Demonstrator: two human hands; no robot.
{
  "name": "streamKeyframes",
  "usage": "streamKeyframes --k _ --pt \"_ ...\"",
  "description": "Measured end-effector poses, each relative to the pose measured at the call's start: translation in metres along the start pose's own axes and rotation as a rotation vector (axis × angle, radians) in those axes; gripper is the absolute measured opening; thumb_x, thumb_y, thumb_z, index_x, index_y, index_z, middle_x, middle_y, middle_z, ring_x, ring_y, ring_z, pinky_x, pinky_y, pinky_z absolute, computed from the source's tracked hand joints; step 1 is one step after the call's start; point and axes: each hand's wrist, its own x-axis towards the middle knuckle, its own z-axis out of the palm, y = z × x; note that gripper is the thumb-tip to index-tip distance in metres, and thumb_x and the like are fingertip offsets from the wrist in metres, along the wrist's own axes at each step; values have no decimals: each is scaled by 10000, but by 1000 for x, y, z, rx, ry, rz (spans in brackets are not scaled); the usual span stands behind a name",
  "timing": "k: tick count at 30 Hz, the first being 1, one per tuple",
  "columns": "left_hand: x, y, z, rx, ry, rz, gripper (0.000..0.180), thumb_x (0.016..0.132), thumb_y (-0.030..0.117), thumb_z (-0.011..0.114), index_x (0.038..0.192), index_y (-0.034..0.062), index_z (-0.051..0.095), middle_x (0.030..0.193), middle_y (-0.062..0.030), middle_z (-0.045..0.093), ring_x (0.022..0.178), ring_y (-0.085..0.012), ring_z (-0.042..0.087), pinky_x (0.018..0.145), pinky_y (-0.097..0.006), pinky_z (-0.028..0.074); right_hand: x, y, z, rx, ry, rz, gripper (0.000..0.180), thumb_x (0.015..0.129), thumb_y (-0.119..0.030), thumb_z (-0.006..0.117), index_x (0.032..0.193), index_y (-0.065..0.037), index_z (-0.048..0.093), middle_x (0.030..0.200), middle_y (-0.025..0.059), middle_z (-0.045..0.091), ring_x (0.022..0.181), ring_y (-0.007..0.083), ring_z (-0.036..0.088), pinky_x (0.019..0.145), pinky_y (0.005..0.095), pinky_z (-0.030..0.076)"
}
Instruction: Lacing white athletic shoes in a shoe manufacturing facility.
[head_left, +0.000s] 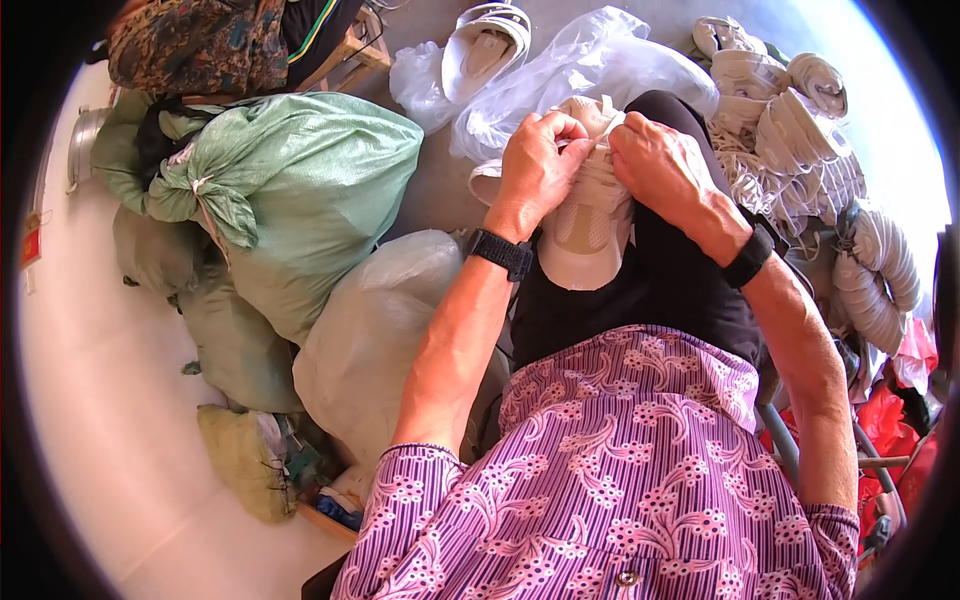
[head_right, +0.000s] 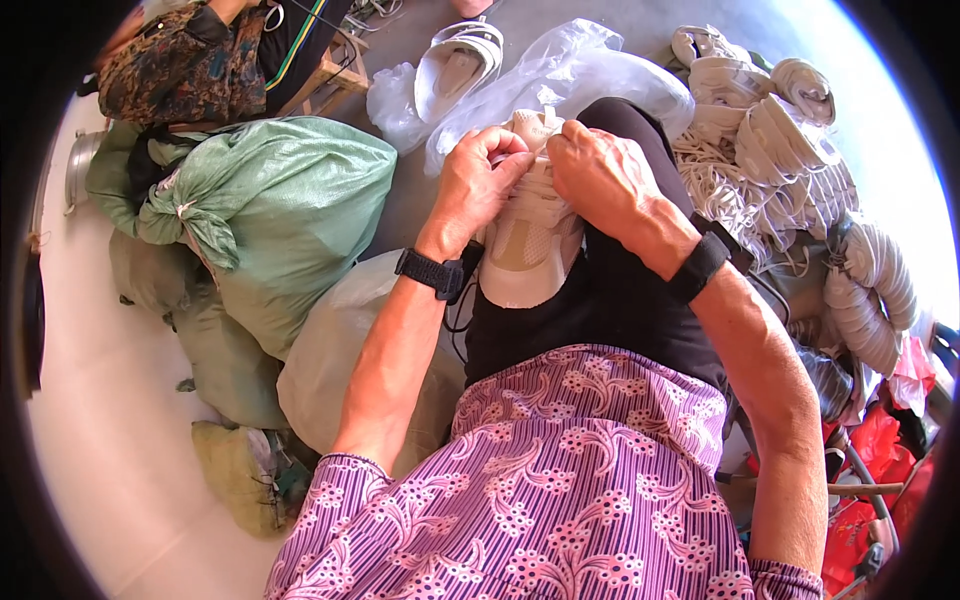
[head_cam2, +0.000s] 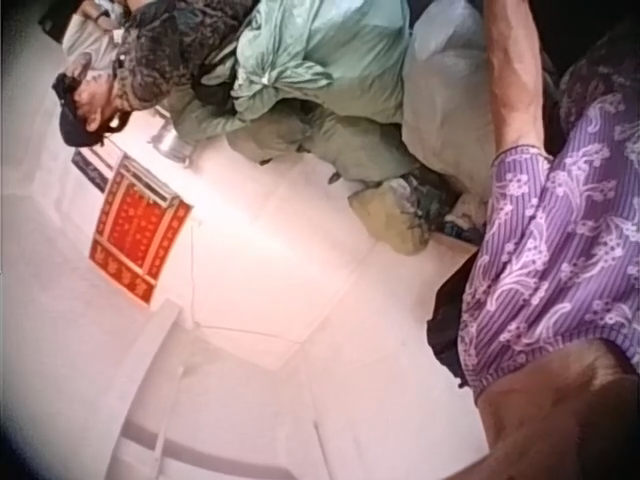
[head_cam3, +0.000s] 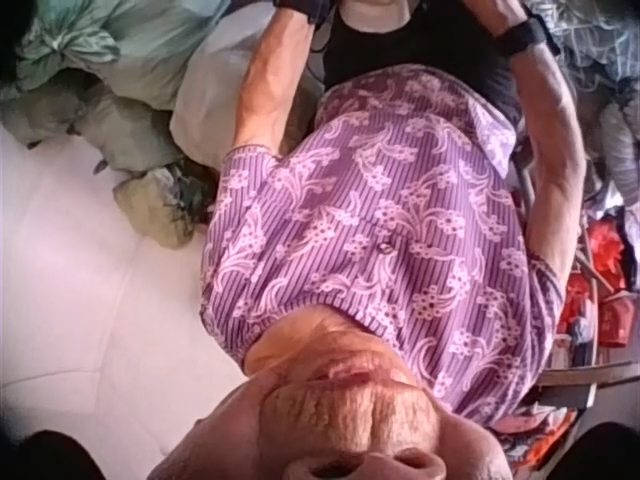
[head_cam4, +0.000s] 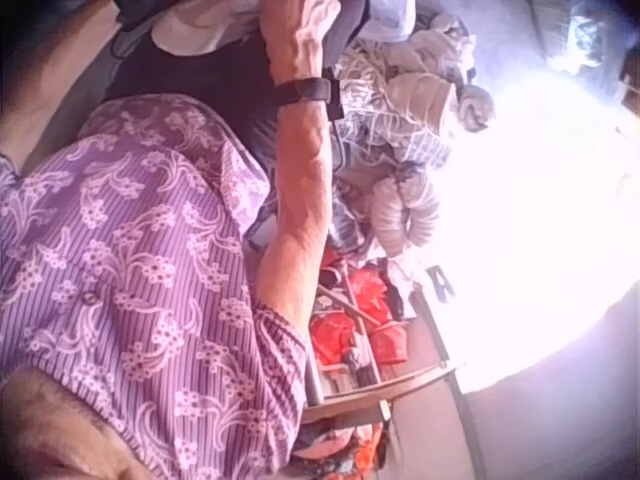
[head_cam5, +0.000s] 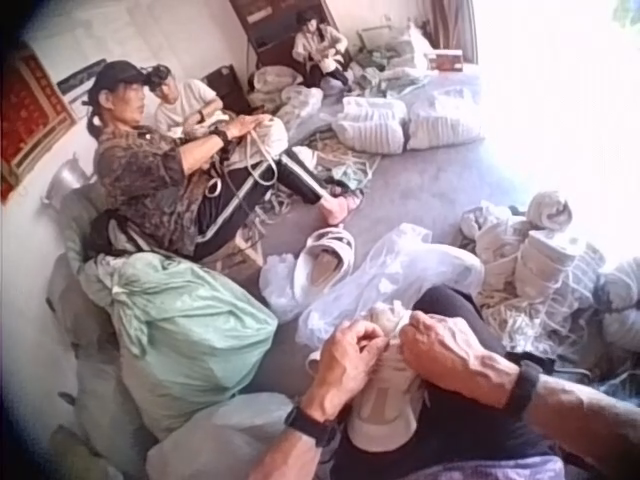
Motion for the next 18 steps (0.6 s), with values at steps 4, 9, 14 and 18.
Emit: streamKeyframes --k 4,9,14,18 --pt "-2 3 -4 -17 -25 -14 153 793 149 704 876 33 651 856 -80 582 766 -173 565 728 -313 480 -1 1 -8 -85 -84 1 105 784 -79 515 753 5 570 793 170 589 734 327 631 643 418 515" --pt "4 12 -5 171 16 126 196 790 230 709 889 66 664 906 -108 591 840 -238 557 750 -348 477 -15 6 -18 -56 -115 72 114 797 -93 507 754 0 558 792 166 577 722 339 623 640 436 507" --pt "18 24 5 419 70 326 254 742 278 728 935 116 700 932 -106 599 916 -299 544 809 -406 456 -24 15 -37 -87 -94 139 115 805 -116 507 764 -20 554 783 147 559 728 350 607 649 464 493" --pt "25 20 10 420 61 312 223 740 244 730 921 117 701 921 -108 598 905 -292 548 808 -400 457 -28 18 -49 -10 -54 140 106 795 -144 551 792 -40 569 798 110 547 808 307 589 692 440 480"
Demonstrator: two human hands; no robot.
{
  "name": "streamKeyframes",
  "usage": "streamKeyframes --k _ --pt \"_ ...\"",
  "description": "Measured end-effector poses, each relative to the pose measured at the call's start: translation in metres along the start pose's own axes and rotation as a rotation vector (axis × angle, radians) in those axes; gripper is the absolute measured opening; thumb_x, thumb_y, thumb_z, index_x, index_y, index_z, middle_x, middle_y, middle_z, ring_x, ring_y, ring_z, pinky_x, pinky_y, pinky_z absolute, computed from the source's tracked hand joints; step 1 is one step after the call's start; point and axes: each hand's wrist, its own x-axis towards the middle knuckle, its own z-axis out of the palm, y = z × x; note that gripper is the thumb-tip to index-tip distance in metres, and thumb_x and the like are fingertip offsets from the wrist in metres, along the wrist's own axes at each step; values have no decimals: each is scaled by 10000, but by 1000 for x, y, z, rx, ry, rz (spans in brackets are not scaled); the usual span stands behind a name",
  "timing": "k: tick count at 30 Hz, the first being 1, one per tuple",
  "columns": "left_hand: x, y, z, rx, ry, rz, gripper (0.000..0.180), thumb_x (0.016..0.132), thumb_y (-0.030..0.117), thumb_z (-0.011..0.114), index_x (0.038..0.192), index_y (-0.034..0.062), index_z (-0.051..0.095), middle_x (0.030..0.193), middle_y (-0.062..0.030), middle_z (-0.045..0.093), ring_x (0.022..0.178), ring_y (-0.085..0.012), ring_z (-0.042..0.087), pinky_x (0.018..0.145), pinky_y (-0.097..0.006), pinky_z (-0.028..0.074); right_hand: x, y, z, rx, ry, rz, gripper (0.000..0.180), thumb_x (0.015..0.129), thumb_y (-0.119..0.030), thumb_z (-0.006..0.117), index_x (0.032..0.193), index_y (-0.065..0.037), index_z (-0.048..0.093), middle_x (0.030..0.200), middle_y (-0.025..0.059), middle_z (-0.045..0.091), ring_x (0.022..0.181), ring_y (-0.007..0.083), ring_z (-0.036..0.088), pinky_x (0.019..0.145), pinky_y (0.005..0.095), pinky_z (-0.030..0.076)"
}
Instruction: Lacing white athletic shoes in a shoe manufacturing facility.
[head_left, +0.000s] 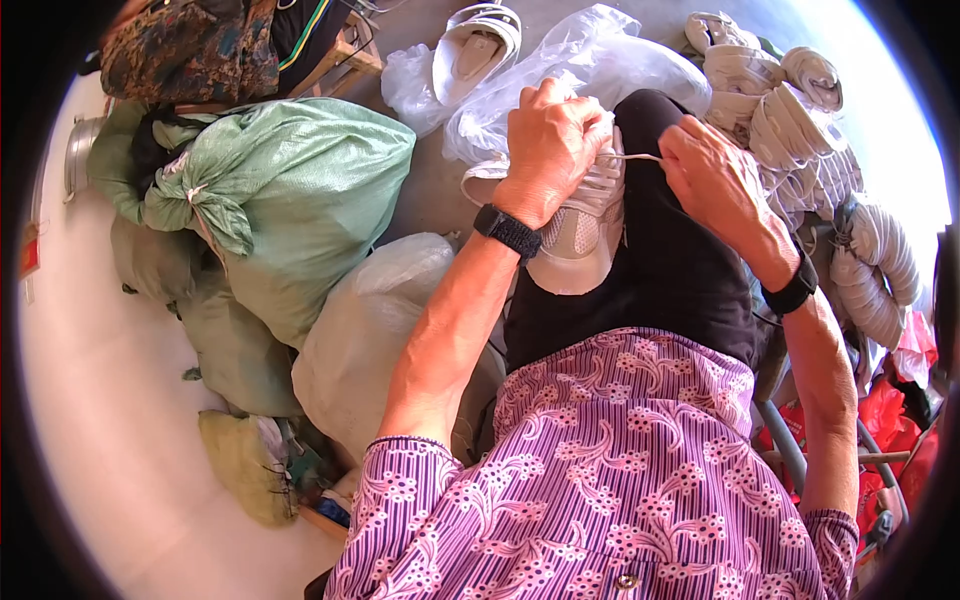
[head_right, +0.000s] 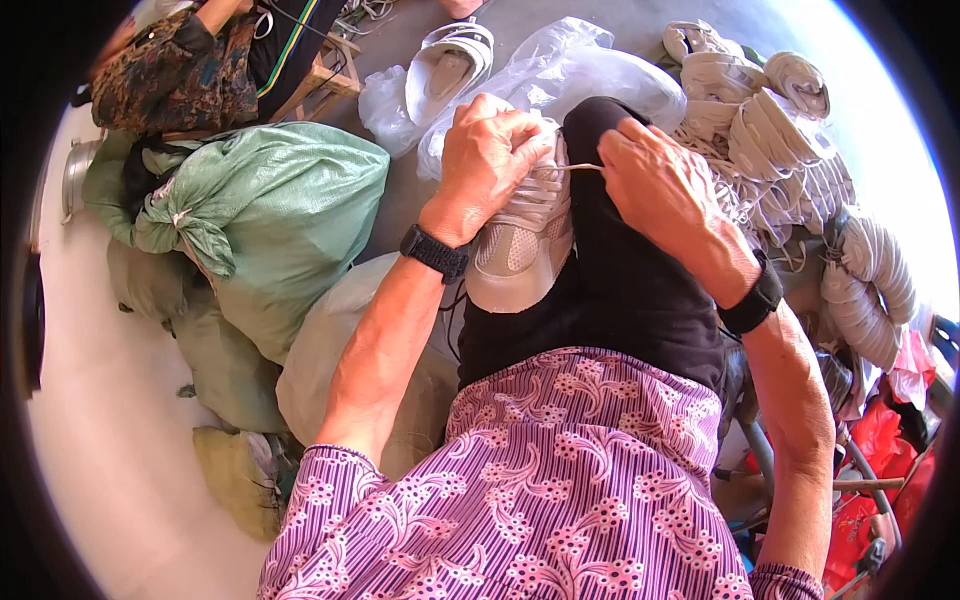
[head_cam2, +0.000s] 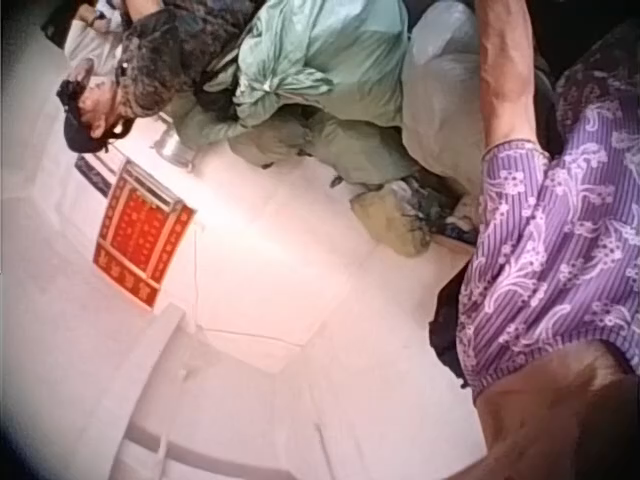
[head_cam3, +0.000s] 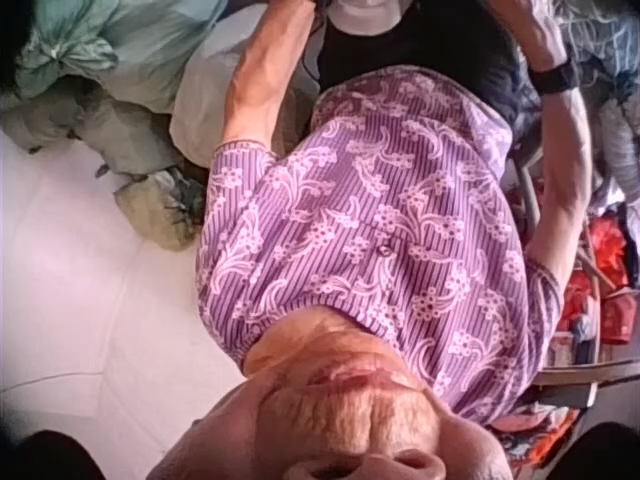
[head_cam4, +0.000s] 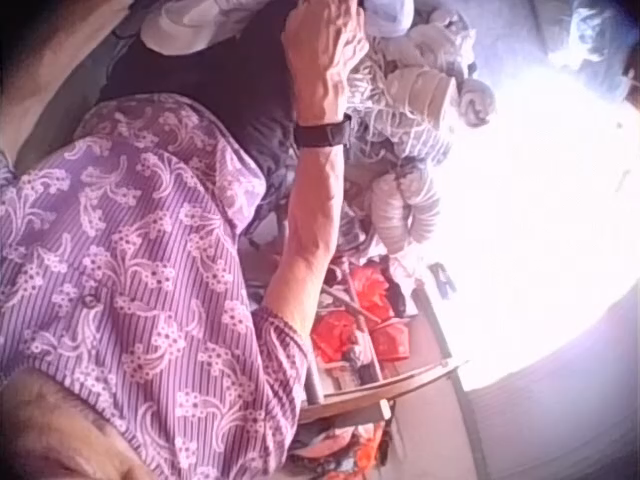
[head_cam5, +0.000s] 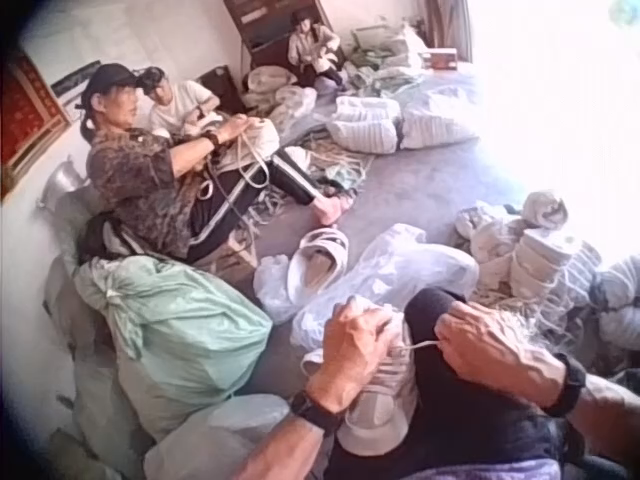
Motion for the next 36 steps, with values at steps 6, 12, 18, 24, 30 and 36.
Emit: streamKeyframes --k 6,12,18,24,30,36 --pt "-4 -19 3 -205 123 -53 144 833 167 671 867 29 653 818 -106 584 707 -182 563 644 -296 464 8 -11 20 -32 36 -187 91 776 -179 613 781 -90 594 820 50 542 901 227 549 756 380 433" --pt "-26 -37 -26 -983 197 -661 157 876 194 660 944 61 611 786 31 555 674 -50 499 632 -204 435 -35 78 -10 -205 31 -152 37 779 -90 569 773 -54 567 855 101 543 855 306 574 726 414 480" --pt "-28 -38 -22 -1062 196 -720 170 874 202 659 960 67 602 818 16 562 743 -69 527 684 -232 452 -143 269 -60 -672 -41 328 74 821 -100 535 804 -64 596 837 96 571 833 294 567 702 416 471" --pt "-21 -33 -16 -1004 125 -721 182 877 221 654 969 71 605 796 19 558 716 -75 530 681 -238 459 -138 252 -37 -331 -137 486 112 843 -116 533 905 -28 565 929 154 555 915 359 550 798 432 443" --pt "-23 -20 -24 -595 78 -408 103 864 127 662 903 37 630 759 26 572 662 -40 491 613 -209 432 -23 76 7 176 179 -99 147 786 -101 626 923 -48 620 924 115 577 912 335 553 806 414 450" --pt "-31 -8 -24 -468 -128 -311 83 823 97 688 859 23 681 757 8 588 688 -68 546 647 -221 464 18 -2 18 183 39 -268 83 764 -146 642 797 -79 607 812 68 569 821 270 568 769 395 409"
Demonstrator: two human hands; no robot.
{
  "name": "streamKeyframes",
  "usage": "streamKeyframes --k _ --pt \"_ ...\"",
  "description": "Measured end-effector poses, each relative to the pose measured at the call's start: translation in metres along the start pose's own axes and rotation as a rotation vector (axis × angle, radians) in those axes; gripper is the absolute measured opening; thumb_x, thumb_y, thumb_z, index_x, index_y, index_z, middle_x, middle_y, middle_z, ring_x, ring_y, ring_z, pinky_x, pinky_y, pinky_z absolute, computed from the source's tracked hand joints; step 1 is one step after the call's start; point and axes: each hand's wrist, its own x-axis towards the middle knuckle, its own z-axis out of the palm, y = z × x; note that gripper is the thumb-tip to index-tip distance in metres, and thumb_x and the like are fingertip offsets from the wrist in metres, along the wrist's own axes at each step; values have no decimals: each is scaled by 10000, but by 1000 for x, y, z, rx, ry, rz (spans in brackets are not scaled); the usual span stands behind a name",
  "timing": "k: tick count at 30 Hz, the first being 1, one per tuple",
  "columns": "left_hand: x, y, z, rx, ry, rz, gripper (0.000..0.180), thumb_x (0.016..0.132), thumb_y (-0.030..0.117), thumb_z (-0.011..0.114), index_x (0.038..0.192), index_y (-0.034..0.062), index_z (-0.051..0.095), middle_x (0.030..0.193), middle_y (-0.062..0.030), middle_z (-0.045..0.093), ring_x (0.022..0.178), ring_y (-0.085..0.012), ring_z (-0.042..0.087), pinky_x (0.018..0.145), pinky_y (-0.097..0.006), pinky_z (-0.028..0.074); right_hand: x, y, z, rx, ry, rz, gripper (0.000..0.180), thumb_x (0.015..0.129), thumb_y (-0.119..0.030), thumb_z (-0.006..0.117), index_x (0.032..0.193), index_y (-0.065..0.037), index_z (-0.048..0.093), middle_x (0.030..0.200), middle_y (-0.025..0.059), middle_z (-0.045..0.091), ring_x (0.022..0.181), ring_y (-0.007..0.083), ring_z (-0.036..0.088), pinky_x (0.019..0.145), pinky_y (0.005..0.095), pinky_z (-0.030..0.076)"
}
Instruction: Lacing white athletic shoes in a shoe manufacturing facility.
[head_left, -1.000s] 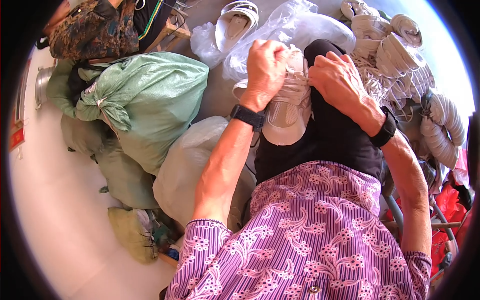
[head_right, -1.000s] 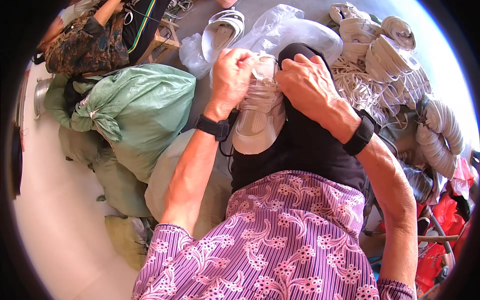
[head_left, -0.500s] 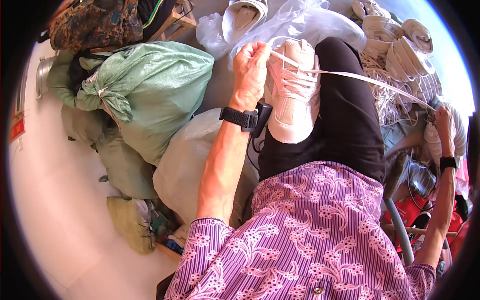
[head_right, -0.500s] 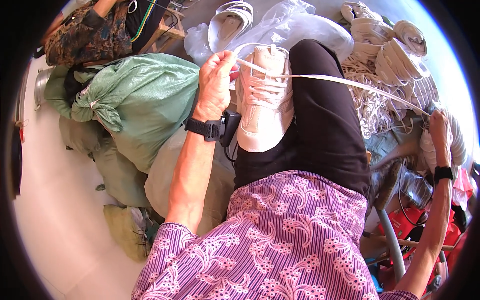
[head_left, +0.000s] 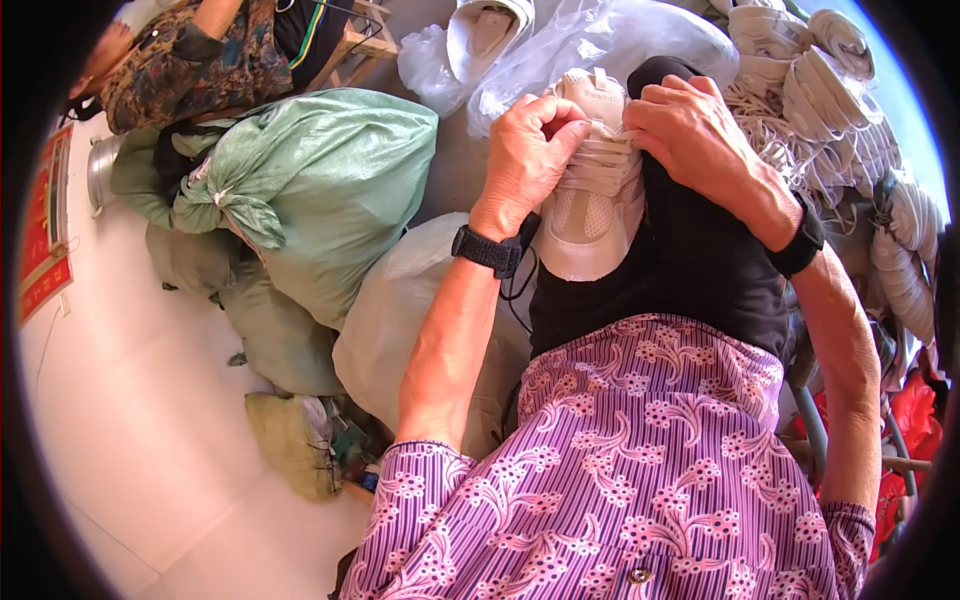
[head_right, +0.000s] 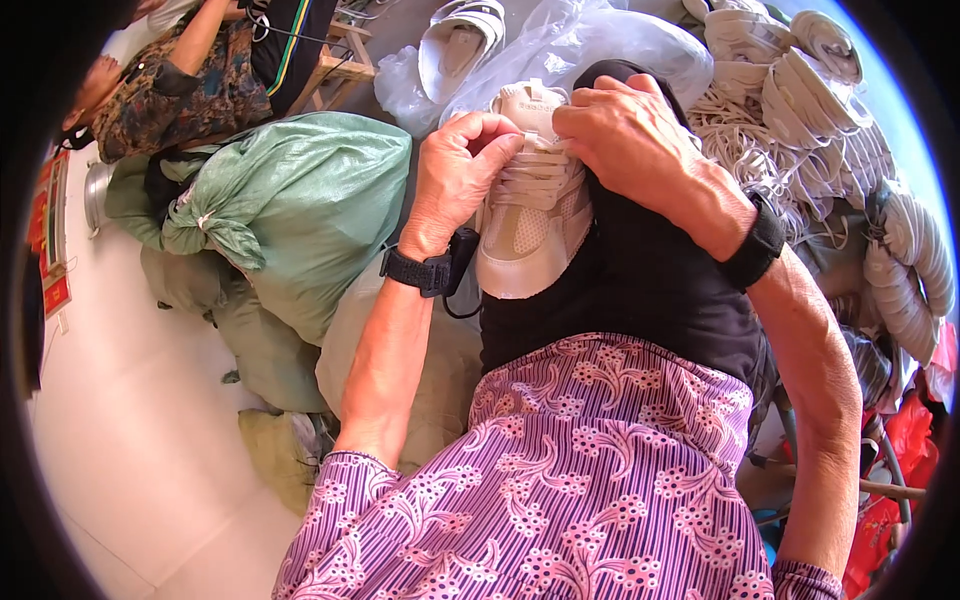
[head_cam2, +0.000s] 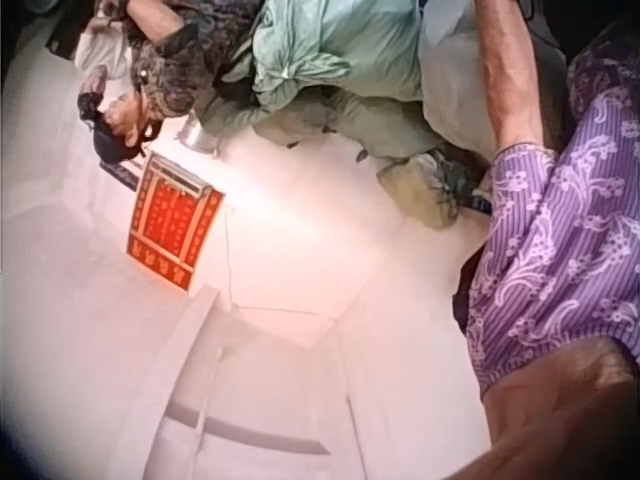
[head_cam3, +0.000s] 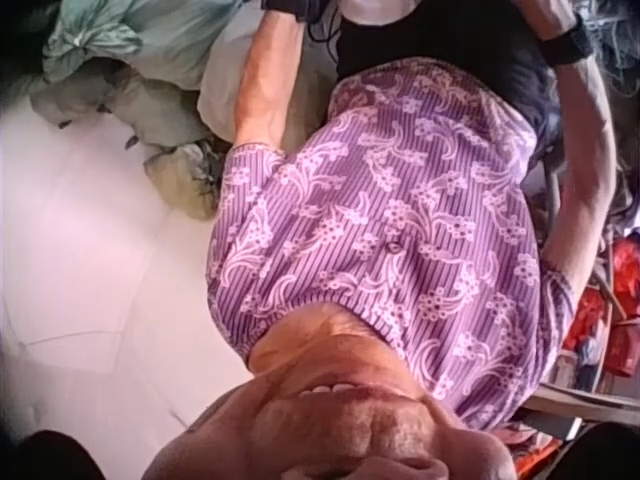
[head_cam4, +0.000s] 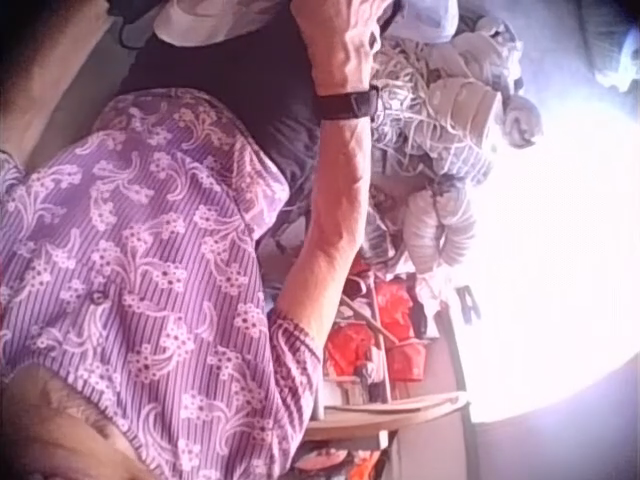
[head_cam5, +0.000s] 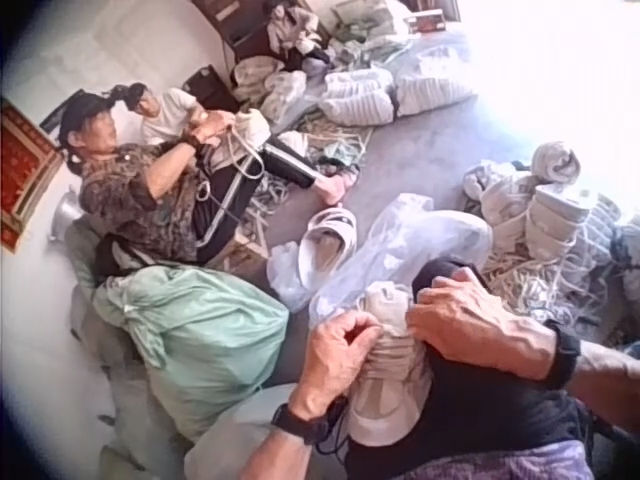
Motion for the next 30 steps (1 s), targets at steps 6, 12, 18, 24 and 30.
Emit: streamKeyframes --k 6,12,18,24,30 --pt "0 -3 -2 -4 -35 -47 119 796 99 706 885 26 676 794 -2 598 684 -69 546 647 -229 469 -6 7 -5 -106 -13 71 36 777 -88 604 770 -68 575 760 78 570 810 286 586 715 402 428" --pt "-1 0 -2 -19 -46 -12 135 790 106 705 896 29 674 809 0 598 690 -76 546 653 -230 469 -9 4 -11 -31 -24 78 46 763 -67 610 774 -51 569 741 95 559 763 308 589 714 396 446" --pt "1 5 -6 132 -96 57 152 788 117 704 897 19 665 760 -18 583 670 -98 554 635 -246 462 -8 0 -13 -53 -72 51 62 759 -73 620 794 -64 570 754 79 558 802 286 590 730 400 423" --pt "6 -5 -5 280 -15 364 135 836 143 665 859 15 629 705 3 564 638 -87 509 601 -248 435 -7 0 -12 -37 -107 -35 85 757 -98 634 820 -78 580 767 58 559 809 272 584 740 393 405" --pt "-4 -11 -2 -140 -23 -5 144 886 151 627 844 13 619 742 44 538 668 -44 465 621 -221 422 -5 3 -10 31 -87 9 75 792 -131 586 794 -58 602 740 90 567 780 295 585 700 397 420"
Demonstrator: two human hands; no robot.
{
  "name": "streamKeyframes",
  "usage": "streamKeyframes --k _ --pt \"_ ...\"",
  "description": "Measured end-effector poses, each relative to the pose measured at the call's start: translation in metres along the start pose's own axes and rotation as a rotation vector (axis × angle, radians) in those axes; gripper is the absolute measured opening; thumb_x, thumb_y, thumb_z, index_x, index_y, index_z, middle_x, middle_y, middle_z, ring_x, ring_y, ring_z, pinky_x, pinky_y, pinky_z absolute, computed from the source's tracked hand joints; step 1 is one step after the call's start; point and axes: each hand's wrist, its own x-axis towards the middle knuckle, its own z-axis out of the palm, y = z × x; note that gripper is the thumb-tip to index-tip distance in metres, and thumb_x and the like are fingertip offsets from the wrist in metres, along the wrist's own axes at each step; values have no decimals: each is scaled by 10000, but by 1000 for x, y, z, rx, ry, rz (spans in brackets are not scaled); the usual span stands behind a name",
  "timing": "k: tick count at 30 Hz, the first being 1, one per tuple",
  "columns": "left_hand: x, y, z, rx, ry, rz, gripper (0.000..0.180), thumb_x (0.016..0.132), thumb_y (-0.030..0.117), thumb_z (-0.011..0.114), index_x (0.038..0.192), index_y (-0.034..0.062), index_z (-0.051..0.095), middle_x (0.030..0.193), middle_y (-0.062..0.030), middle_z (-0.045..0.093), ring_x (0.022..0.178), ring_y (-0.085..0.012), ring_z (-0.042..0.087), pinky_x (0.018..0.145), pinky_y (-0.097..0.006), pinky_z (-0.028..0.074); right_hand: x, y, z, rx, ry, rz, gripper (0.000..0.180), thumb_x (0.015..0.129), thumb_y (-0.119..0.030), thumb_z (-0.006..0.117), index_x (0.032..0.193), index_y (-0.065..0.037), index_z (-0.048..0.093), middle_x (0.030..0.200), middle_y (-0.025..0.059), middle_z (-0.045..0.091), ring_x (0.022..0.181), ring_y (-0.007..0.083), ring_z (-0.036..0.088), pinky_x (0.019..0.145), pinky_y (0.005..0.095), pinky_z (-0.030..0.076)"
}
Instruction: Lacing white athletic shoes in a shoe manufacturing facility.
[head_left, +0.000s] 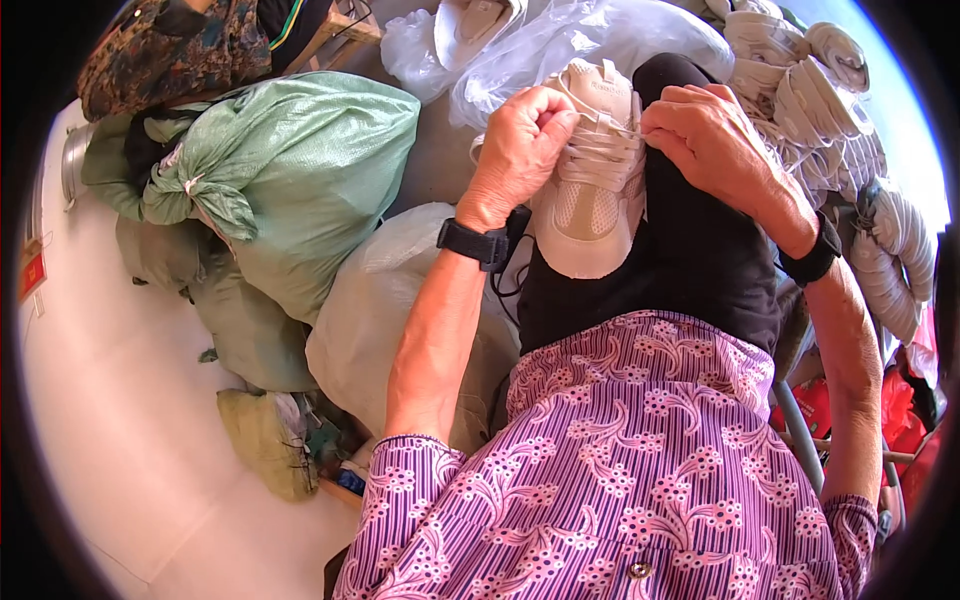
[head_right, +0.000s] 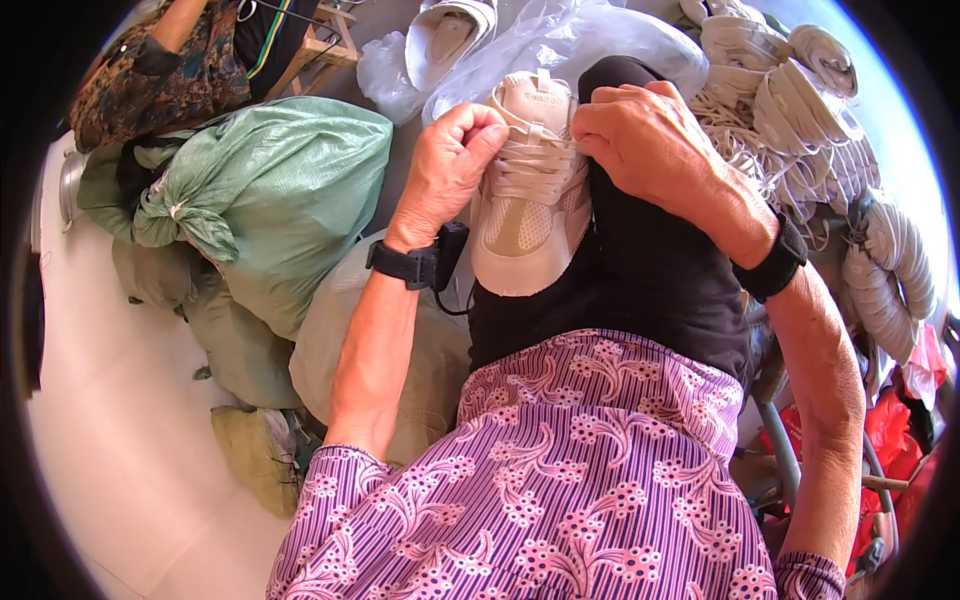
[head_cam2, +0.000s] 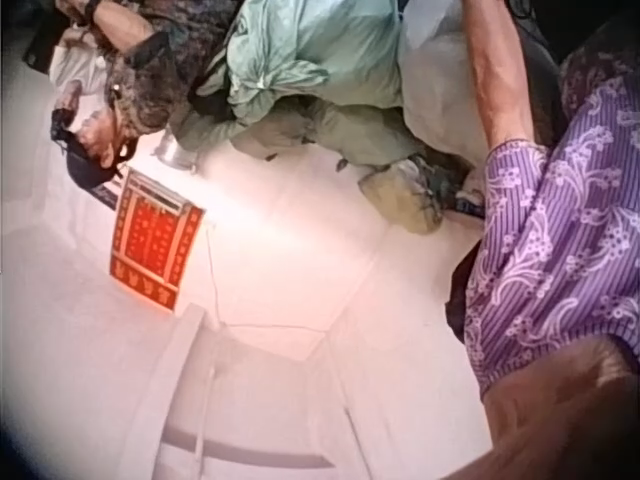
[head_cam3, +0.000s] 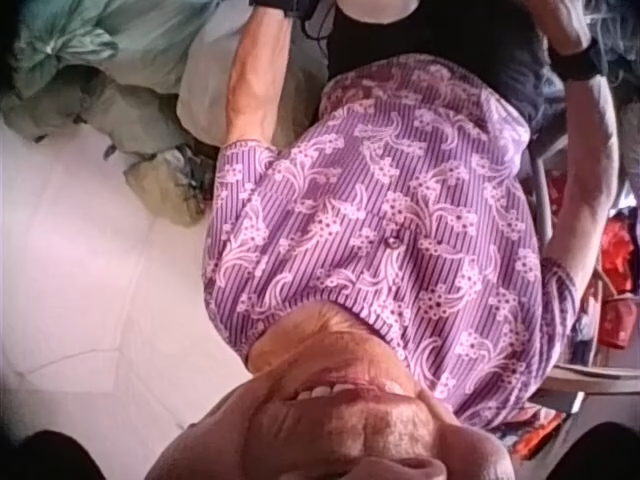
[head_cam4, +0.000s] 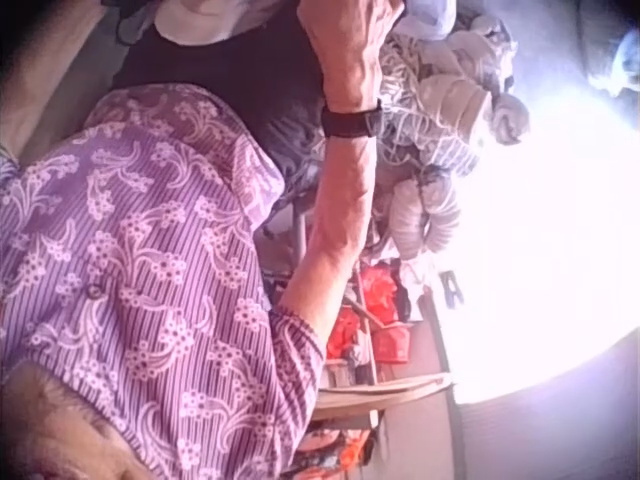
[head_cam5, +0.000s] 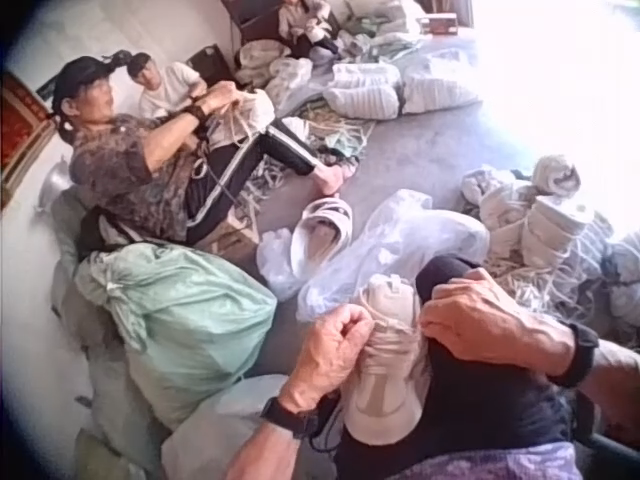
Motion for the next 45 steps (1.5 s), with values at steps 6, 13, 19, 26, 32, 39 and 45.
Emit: streamKeyframes --k 6,13,19,26,32,39,45 --pt "3 3 1 123 -24 116 146 860 156 635 856 11 630 793 -43 585 701 -105 527 649 -252 444 0 1 1 6 81 9 130 824 -145 546 755 -40 580 716 107 561 749 305 581 661 407 430" --pt "5 2 16 229 69 106 145 820 140 629 779 10 581 722 -48 579 639 -117 514 607 -284 449 -5 0 -10 -109 -3 60 158 807 -139 527 686 -42 560 692 124 554 721 325 582 669 424 435" --pt "7 -1 14 48 147 1 238 793 142 655 992 28 594 661 15 434 613 -108 443 579 -268 422 -10 4 -13 -39 -90 193 175 808 -138 521 693 -13 563 692 161 570 712 373 572 640 439 455" --pt "23 6 16 265 193 156 298 742 244 775 922 25 681 672 -22 512 628 -138 481 594 -288 433 -30 3 -23 131 -89 168 189 826 -161 581 736 5 574 705 178 574 729 374 577 644 427 454" --pt "25 -1 20 172 260 96 183 777 151 733 899 25 680 708 -34 578 627 -122 506 603 -269 456 -44 0 -32 170 -101 314 175 843 -159 589 785 5 587 704 163 572 720 367 577 652 422 457" --pt "33 -12 3 299 216 122 260 830 208 644 1026 38 650 854 -99 628 770 -162 586 722 -298 480 -45 0 -24 208 -43 266 168 847 -156 592 811 8 586 742 156 577 737 361 577 661 415 460" --pt "26 -7 -10 227 8 143 259 824 169 639 1066 79 655 975 -66 583 796 -174 577 737 -292 484 -56 8 -31 209 -41 333 151 851 -148 589 822 1 580 711 166 583 707 363 580 640 413 458"
